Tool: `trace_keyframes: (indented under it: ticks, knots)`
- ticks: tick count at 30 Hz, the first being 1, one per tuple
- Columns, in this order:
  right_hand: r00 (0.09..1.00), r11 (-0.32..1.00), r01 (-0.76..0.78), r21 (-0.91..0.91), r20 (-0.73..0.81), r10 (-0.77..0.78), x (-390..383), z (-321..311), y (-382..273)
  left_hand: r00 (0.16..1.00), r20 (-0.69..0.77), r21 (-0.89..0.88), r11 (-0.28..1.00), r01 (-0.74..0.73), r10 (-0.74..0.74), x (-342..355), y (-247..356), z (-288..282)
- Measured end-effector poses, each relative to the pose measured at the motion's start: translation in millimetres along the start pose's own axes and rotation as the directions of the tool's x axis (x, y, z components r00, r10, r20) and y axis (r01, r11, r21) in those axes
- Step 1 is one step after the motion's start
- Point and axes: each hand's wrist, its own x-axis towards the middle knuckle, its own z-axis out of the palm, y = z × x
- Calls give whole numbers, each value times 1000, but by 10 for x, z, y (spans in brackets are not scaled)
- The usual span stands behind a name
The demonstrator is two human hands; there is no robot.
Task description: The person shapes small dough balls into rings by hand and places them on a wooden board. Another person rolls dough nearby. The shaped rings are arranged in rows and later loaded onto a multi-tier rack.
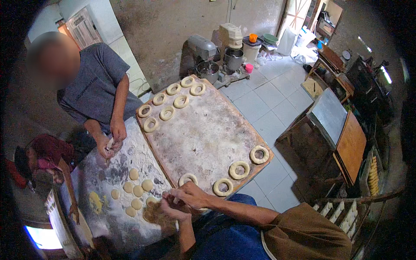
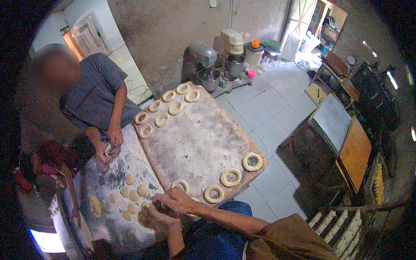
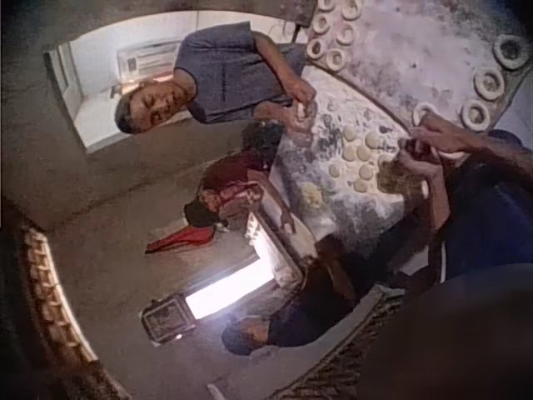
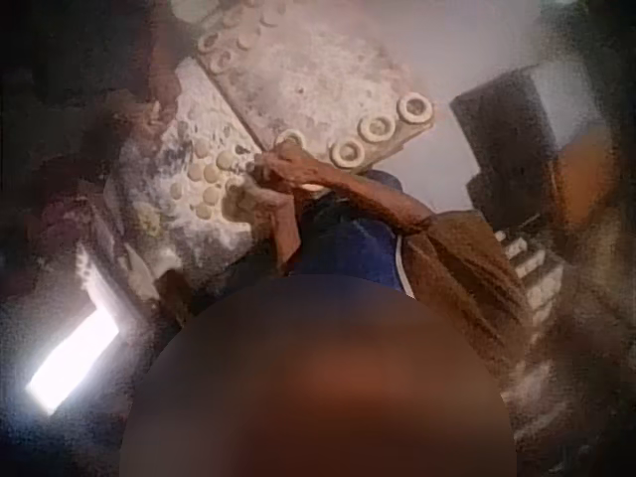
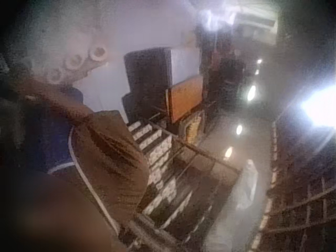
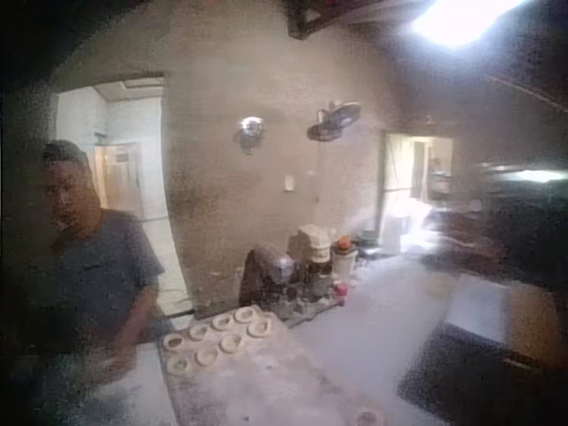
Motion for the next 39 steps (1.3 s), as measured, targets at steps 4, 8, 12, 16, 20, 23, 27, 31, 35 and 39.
trace_keyframes:
  ticks: [4, 8, 12, 16, 20, 23, 27, 31, 35, 39]
  knots:
    - [997, 992, 72, -109, 15, -70, -91, -240, 116, 849, 366, 920, -283, -270, 380, 162, -751, 96]
    - [986, 989, 147, 0, 77, -147, -186, -400, 2, 908, 408, 864, 281, -418, 94, 385, -94, -418]
    - [982, 987, 116, -115, 159, -97, -252, -533, 347, 561, 826, 307, -871, -385, 43, 410, -711, -398]
    - [980, 984, 176, -19, 102, -174, -355, -679, 108, 345, 931, 324, -706, -630, 119, 580, -481, -724]
    - [960, 940, 273, -203, 129, -250, -456, -810, 350, 645, 763, 170, -946, -277, -52, 373, -825, -672]
    - [963, 966, 127, -223, 259, -67, -482, -916, 217, 614, 776, 456, -803, -383, 147, 455, -600, -900]
    - [957, 946, 261, -190, 178, -228, -608, -959, 446, 703, 700, 438, -854, -281, 128, 415, -375, -978]
    - [958, 967, 225, -119, 211, -197, -624, -1026, 374, 799, 601, 379, -876, -298, -12, 403, -335, -880]
    - [975, 973, 182, -140, 155, -160, -635, -1083, 490, 780, 603, 374, -923, -93, 166, 436, -350, -986]
    - [965, 975, 210, -70, 175, -195, -655, -1092, 253, 413, 901, -91, -989, -120, -133, 689, -98, -1545]
